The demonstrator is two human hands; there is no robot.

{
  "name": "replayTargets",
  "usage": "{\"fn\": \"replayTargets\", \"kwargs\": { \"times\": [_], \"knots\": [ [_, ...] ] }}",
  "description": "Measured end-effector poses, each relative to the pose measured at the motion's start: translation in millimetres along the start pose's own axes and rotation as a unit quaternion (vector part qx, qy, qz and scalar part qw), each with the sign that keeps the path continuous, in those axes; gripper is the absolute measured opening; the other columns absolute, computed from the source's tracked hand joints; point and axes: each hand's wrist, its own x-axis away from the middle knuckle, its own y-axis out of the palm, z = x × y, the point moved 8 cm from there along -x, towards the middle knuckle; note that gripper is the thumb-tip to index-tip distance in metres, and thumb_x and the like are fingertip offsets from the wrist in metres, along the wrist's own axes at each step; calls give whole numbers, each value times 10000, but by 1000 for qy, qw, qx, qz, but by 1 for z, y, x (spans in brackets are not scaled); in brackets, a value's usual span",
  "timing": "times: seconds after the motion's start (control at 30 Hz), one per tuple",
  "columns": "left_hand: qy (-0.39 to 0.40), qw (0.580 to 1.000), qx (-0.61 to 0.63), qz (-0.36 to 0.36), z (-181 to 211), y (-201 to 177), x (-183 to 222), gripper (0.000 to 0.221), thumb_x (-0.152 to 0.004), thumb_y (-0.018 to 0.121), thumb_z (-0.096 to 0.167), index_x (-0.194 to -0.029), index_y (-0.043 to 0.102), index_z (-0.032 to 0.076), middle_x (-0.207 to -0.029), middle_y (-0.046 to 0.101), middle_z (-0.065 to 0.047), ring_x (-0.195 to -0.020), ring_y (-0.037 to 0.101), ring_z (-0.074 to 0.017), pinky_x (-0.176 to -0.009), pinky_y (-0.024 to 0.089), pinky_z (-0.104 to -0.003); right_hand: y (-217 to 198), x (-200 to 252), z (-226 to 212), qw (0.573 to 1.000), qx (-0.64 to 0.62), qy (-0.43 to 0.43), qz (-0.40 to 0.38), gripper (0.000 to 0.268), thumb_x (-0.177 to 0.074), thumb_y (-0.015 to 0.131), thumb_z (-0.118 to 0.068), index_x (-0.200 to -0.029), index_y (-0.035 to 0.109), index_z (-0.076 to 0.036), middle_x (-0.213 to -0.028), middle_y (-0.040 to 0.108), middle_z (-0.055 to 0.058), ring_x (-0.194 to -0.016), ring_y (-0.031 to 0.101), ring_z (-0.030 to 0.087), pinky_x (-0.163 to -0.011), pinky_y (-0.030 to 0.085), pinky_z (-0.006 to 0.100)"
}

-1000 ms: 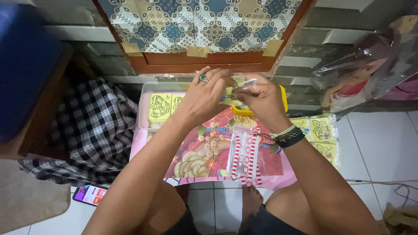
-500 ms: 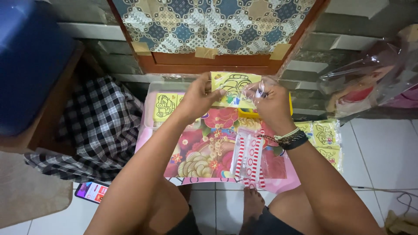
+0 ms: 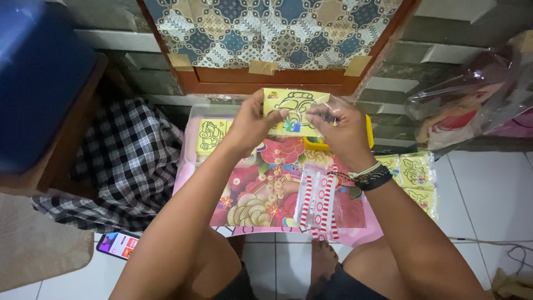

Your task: The person places drawings and small colorful pieces into plastic bags by hand.

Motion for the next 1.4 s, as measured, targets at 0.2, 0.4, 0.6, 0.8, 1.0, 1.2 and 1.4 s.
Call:
{"fn": "replayTargets", "kwargs": {
  "times": [0.2, 0.4, 0.6, 0.8, 1.0, 1.2, 1.4],
  "knots": [
    [-9, 1000, 8, 26, -4, 1, -4, 352, -924, 705, 28, -1223, 533, -39, -966, 699, -184, -790, 751, -267, -540, 705, -445, -5, -2, -20, 1000, 9, -11, 8, 142, -864, 821, -3, -985, 809, -76, -850, 681, 139, -807, 644, 218, -801, 518, 361],
    [2, 998, 9, 58, -16, -24, -20, 389, -914, 724, 16, -1239, 520, -51, -979, 695, -190, -813, 751, -280, -592, 700, -465, -23, 0, -13, 994, -39, 60, 84, 175, -908, 753, 41, -1052, 794, -48, -800, 699, 37, -685, 585, 50, -663, 521, 205],
    [4, 991, 55, 122, -14, -27, -19, 435, -864, 777, 28, -1207, 513, -16, -960, 721, -153, -782, 764, -256, -549, 705, -366, -33, -4, 14, 974, -166, 67, 140, 382, -1044, 692, -226, -1331, 509, -52, -1015, 679, 119, -867, 650, 101, -779, 553, 236],
    [8, 975, 141, 174, 17, -8, 9, 450, -816, 809, -3, -1171, 531, 7, -969, 724, -152, -810, 771, -309, -611, 693, -476, 3, 8, 15, 947, -233, 204, 85, 593, -884, 844, -236, -1334, 507, -46, -1102, 662, 112, -959, 692, 185, -830, 603, 329],
    [35, 975, 131, 176, 15, -9, 3, 433, -806, 837, 6, -1138, 559, 16, -958, 745, -156, -792, 781, -305, -591, 702, -446, -12, 4, 26, 955, -184, 195, 128, 98, -989, 720, -190, -940, 725, -106, -859, 724, 85, -778, 741, 127, -693, 638, 249],
    [42, 972, 163, 164, 5, -6, 1, 454, -785, 849, -18, -1136, 561, -12, -941, 744, -178, -772, 772, -310, -575, 692, -448, -17, 1, 28, 954, -193, 175, 147, 211, -1021, 695, -315, -986, 710, -108, -904, 698, 86, -833, 722, 171, -761, 633, 305],
    [56, 976, 136, 159, -15, -12, -10, 627, -718, 929, 50, -1216, 549, 39, -957, 706, -108, -804, 746, -234, -579, 682, -373, -8, 1, 27, 951, -238, 158, 116, 110, -977, 757, -161, -975, 702, -65, -862, 688, 55, -779, 717, 134, -754, 648, 282]
  ]
}}
